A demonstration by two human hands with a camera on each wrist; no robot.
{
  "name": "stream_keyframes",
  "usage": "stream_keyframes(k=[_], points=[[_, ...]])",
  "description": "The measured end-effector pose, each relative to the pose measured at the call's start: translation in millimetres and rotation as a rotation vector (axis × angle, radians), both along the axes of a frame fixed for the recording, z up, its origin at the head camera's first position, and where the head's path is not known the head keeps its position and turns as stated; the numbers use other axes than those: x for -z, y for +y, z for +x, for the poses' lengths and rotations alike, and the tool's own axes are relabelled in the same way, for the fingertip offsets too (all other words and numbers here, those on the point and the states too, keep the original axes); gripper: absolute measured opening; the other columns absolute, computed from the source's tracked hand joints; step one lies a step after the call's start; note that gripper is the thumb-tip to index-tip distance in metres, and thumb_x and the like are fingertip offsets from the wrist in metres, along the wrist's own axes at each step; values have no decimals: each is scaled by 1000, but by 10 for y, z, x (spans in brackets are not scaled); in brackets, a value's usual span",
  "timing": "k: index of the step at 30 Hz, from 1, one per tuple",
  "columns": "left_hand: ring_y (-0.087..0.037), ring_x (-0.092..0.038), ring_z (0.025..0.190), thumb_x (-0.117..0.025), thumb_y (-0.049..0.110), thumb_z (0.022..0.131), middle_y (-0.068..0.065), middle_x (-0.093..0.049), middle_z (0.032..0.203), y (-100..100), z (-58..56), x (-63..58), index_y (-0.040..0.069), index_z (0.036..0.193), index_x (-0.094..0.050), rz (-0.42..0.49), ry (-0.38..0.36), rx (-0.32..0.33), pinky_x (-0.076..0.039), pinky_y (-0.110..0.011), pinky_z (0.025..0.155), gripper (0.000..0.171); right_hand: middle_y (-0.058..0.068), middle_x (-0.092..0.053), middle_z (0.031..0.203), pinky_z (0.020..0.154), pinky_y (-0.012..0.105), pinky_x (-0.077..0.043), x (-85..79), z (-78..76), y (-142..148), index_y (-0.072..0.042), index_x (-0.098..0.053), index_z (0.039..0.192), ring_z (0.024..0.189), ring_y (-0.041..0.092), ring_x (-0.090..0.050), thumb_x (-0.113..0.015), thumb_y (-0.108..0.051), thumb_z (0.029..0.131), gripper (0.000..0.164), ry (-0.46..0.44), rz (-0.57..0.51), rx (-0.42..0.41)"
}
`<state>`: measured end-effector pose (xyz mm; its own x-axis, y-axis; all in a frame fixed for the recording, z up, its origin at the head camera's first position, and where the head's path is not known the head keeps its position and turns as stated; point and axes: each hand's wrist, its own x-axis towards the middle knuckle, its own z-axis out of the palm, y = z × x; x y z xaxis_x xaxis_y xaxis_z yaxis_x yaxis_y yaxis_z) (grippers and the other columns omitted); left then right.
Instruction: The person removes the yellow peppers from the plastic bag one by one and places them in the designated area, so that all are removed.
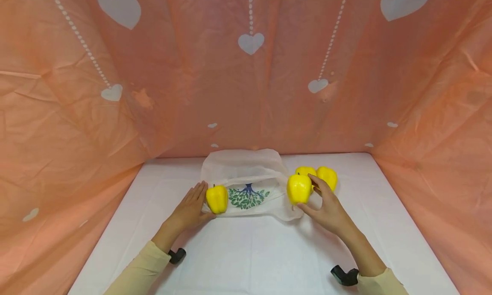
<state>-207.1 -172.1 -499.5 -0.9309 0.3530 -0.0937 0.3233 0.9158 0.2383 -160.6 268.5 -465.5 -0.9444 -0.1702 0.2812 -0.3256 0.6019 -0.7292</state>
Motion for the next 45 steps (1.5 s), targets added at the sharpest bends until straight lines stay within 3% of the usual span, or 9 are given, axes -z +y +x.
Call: stream_keyframes(k=[3,5,17,34,45], points=[[-37,-11,166,-73,50,101,-23,-11,178,9,4,-15,-7,169,-14,4,0,2,-8,-49,136,106,30,-44,159,105,5,-41,3,8,88,5,-36,159,132,51,-58,-90,-14,89,90,40,-17,7],[-37,-11,166,-73,49,100,-23,-11,178,11,5,-20,-7,169,-14,9,-5,0,-8,-48,136,107,30,-44,158,101,-2,-36,15,11,142,5,-36,160,132,52,-57,-90,-12,88,91,52,-27,8],[-37,-12,166,-74,50,100,-23,-11,178,-9,-11,45,-7,168,-14,-5,3,-1,-9,-48,136,107,37,-42,155,102,-4,-32,52,-9,420,13,-35,155,134,55,-48,-89,0,85,89,111,-8,23],[-38,-14,165,-76,46,99,-25,-15,177,-11,12,-3,-9,168,-16,5,-1,-1,-11,-49,136,107,38,-36,160,96,-8,-28,8,-119,885,6,-23,165,139,62,-40,-84,-10,93,96,2,31,90],[-37,-10,166,-73,51,100,-22,-10,179,-32,10,17,-6,169,-13,-21,-11,-2,-7,-49,136,108,40,-38,154,97,-8,-30,27,-229,1124,10,-24,162,134,56,-40,-83,-2,92,92,51,6,117]])
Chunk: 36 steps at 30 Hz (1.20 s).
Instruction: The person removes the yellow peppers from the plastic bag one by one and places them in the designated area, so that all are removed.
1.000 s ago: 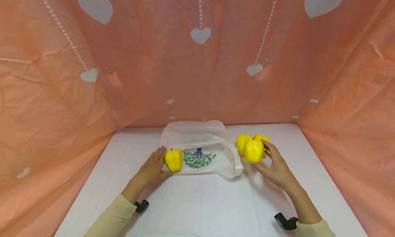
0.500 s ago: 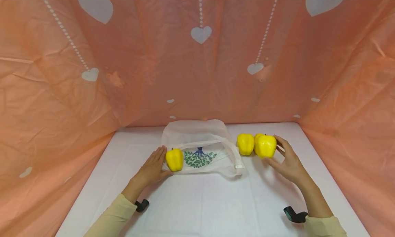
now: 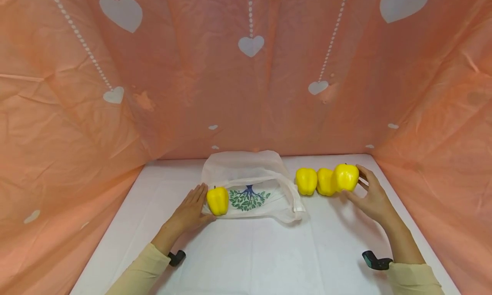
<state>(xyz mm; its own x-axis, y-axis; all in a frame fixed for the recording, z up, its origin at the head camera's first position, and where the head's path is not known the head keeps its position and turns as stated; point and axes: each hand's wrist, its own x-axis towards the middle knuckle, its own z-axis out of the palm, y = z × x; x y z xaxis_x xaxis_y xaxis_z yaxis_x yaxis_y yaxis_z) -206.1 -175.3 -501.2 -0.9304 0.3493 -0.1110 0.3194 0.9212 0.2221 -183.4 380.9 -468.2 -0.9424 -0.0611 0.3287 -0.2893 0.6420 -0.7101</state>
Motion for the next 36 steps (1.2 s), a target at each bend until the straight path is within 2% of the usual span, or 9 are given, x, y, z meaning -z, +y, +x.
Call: stream_keyframes(k=[2,3,9,10,13,19,26,30,36], points=[[-37,-10,166,-74,51,100,-23,-11,178,1,-4,12,-7,169,-14,0,6,1,-8,-49,136,108,40,-37,154,97,-8,-29,12,-12,38,10,-23,163,135,58,-39,-82,-4,93,92,-11,0,5],[-37,-10,166,-73,51,100,-23,-11,178,2,-8,18,-7,169,-13,1,6,0,-7,-49,136,108,40,-37,154,97,-8,-30,19,-21,56,10,-24,162,139,48,-42,-82,-3,93,92,-5,-6,6],[-36,-11,166,-72,52,100,-22,-12,178,2,-17,28,-6,169,-14,0,10,1,-8,-48,136,107,42,-37,153,99,-7,-28,47,-77,144,12,-26,161,140,47,-41,-81,1,90,90,24,-12,13],[-36,-11,166,-72,53,101,-22,-11,179,2,-17,26,-6,169,-14,-5,8,2,-8,-48,136,107,42,-37,153,99,-8,-27,48,-86,154,11,-25,161,135,58,-37,-81,1,90,90,16,-6,16],[-36,-11,166,-72,53,100,-22,-12,179,5,-14,13,-6,169,-14,-6,1,-1,-8,-48,136,108,43,-35,153,99,-7,-27,56,-107,178,13,-24,161,135,63,-37,-80,2,91,90,1,-10,13],[-38,-12,166,-74,51,100,-23,-13,178,8,-16,3,-6,169,-15,9,-1,-6,-9,-49,136,107,45,-34,154,100,-6,-28,137,-140,229,13,-22,161,136,67,-35,-78,1,95,88,-52,-21,19],[-37,-10,166,-72,53,100,-22,-11,179,5,-19,5,-5,169,-13,-7,-8,-7,-7,-48,136,109,44,-31,156,102,-5,-29,249,-159,265,12,-17,164,138,64,-34,-73,-4,100,86,-119,-72,12],[-36,-11,166,-73,52,100,-21,-11,179,7,-24,9,-5,169,-13,4,-5,-9,-8,-48,136,108,43,-28,159,97,-7,-28,280,-160,275,10,-14,165,138,63,-33,-74,-12,102,89,-168,-74,11],[-36,-11,166,-74,51,100,-21,-11,179,17,-20,14,-5,169,-14,15,-12,-17,-8,-49,136,108,46,-26,159,92,-5,-36,319,-185,296,11,-12,165,139,66,-35,-76,-17,101,95,-242,-64,12]])
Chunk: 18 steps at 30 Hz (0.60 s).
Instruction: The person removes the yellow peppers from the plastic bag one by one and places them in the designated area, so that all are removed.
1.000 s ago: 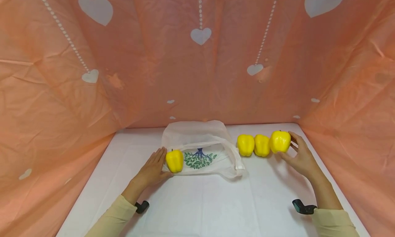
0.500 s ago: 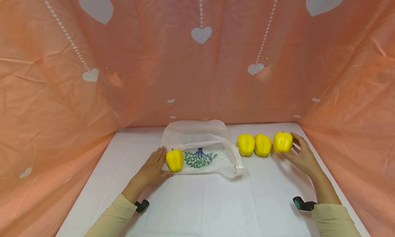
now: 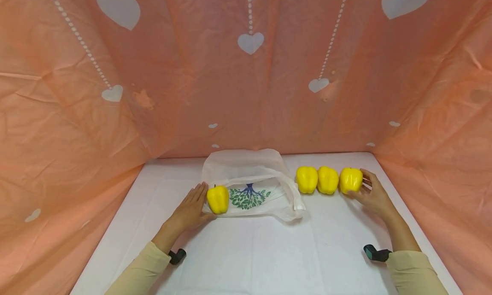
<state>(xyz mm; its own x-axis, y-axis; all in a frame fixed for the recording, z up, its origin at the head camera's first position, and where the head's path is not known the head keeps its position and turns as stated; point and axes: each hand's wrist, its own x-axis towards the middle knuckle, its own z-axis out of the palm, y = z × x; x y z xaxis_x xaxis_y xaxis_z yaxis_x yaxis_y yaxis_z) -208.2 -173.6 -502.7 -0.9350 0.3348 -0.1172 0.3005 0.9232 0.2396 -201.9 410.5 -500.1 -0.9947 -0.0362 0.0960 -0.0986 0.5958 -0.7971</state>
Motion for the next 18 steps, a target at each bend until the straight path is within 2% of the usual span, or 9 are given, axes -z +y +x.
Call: stream_keyframes(k=[6,8,9,11,12,14,15,18], points=[[-35,-11,166,-74,51,99,-20,-11,179,1,-12,5,-4,170,-14,-3,-4,-6,-8,-48,136,108,47,-20,161,94,-5,-36,16,-34,10,9,-7,166,144,69,-29,-75,-21,103,98,-67,5,-20],[-35,-10,166,-73,51,100,-19,-11,179,3,-10,-2,-4,170,-14,-6,-7,-5,-7,-48,136,107,46,-18,163,100,-2,-36,16,-46,17,7,-5,167,146,68,-26,-74,-23,103,99,-86,14,-26],[-35,-11,166,-74,51,100,-20,-11,179,4,-7,-5,-4,170,-14,0,-6,-4,-8,-48,136,107,46,-16,164,109,5,-37,17,-52,20,6,-4,168,148,68,-25,-73,-24,104,99,-96,16,-30],[-36,-11,166,-74,50,100,-21,-12,179,6,1,-14,-5,169,-15,4,-6,-1,-8,-49,136,106,46,-14,165,124,29,-38,23,-67,27,6,-2,168,148,68,-23,-72,-23,105,99,-106,11,-39],[-36,-11,166,-74,50,100,-21,-12,179,7,5,-18,-5,169,-15,2,-8,-1,-8,-49,136,106,46,-13,165,127,43,-35,26,-73,29,6,-2,168,148,69,-22,-72,-22,105,98,-107,4,-44],[-37,-11,166,-74,50,100,-21,-12,179,5,13,-18,-5,169,-15,2,-4,1,-9,-49,136,106,46,-12,165,121,70,-28,31,-89,32,6,-1,167,148,70,-21,-71,-20,105,98,-111,-5,-52],[-37,-12,166,-74,49,100,-22,-13,178,3,15,-15,-6,169,-16,2,-2,0,-9,-50,136,106,46,-11,165,117,77,-26,32,-100,32,7,0,167,148,70,-20,-71,-20,105,98,-114,-9,-55],[-36,-11,166,-73,50,100,-22,-12,179,0,17,-10,-6,169,-15,-9,-2,-1,-9,-49,136,106,48,-8,164,115,81,-23,38,-123,38,6,2,167,148,71,-17,-71,-18,105,99,-124,-25,-65]])
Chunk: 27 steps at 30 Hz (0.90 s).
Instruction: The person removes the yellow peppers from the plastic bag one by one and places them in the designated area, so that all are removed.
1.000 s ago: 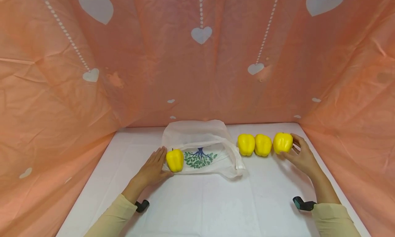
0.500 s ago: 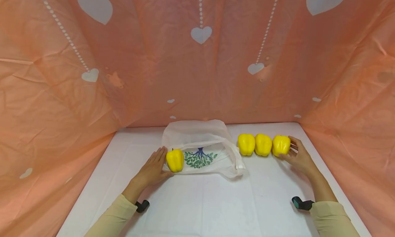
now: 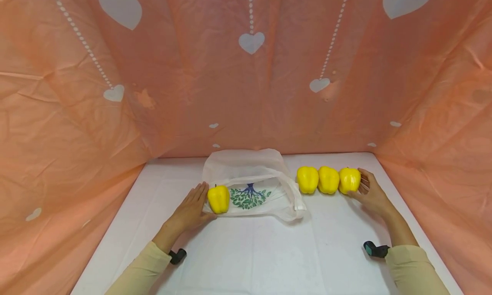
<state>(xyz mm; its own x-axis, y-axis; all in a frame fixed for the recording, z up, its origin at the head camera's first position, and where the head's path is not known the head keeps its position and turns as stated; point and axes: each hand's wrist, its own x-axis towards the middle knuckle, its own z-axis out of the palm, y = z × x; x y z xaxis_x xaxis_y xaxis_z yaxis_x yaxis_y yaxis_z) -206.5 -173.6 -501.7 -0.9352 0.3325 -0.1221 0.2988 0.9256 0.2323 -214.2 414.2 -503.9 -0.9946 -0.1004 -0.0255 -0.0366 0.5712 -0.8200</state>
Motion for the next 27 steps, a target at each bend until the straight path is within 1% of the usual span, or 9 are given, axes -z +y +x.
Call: stream_keyframes(k=[6,8,9,11,13,15,24,26,27], points=[[-37,-12,166,-73,50,100,-22,-12,178,1,-3,2,-5,169,-15,0,3,-1,-9,-50,136,105,48,-5,165,115,81,-22,-24,-4,-3,3,7,168,150,70,-14,-71,-19,105,102,-27,-8,-6],[-37,-12,166,-73,50,100,-22,-12,178,1,-2,4,-6,169,-15,0,7,-1,-9,-50,136,106,48,-5,165,117,77,-21,-33,12,-9,2,8,168,150,70,-14,-71,-20,105,103,-26,0,-5],[-37,-12,166,-73,50,100,-22,-12,179,1,-1,2,-5,169,-15,-2,8,-1,-9,-50,136,106,48,-6,165,124,68,-23,-37,23,-13,2,8,168,150,69,-15,-71,-21,105,104,-19,11,-1],[-37,-12,166,-73,49,100,-22,-13,178,1,2,-2,-6,169,-15,-4,13,3,-9,-50,136,105,48,-9,164,131,39,-24,-37,40,-20,2,6,168,150,68,-17,-72,-18,105,103,13,19,2],[-37,-13,166,-74,49,100,-23,-13,178,3,8,-9,-6,169,-16,-4,16,8,-10,-50,136,105,48,-12,163,122,11,-20,-29,45,-21,5,2,168,149,68,-19,-72,-15,104,100,61,34,8],[-37,-13,166,-74,48,100,-23,-14,178,6,11,-10,-7,168,-16,-5,15,11,-10,-50,136,105,48,-15,162,104,-7,-16,-27,46,-24,8,-2,166,148,68,-20,-73,-12,103,97,113,42,11],[-38,-15,165,-74,48,100,-24,-15,178,17,11,-5,-7,168,-17,-1,21,10,-11,-51,135,105,46,-15,164,109,-3,-13,-207,56,-160,10,-13,166,148,68,-20,-75,-14,101,93,238,85,31],[-38,-15,165,-74,48,100,-24,-15,178,18,10,-7,-7,168,-17,2,24,10,-11,-51,135,105,44,-16,165,120,7,-16,-270,73,-224,8,-14,166,148,68,-21,-76,-17,101,94,236,107,31],[-38,-15,165,-74,48,100,-23,-15,178,19,10,-7,-7,168,-17,2,23,10,-11,-51,135,105,44,-17,165,126,17,-18,-298,80,-258,7,-15,167,148,67,-23,-76,-17,100,93,238,118,30]])
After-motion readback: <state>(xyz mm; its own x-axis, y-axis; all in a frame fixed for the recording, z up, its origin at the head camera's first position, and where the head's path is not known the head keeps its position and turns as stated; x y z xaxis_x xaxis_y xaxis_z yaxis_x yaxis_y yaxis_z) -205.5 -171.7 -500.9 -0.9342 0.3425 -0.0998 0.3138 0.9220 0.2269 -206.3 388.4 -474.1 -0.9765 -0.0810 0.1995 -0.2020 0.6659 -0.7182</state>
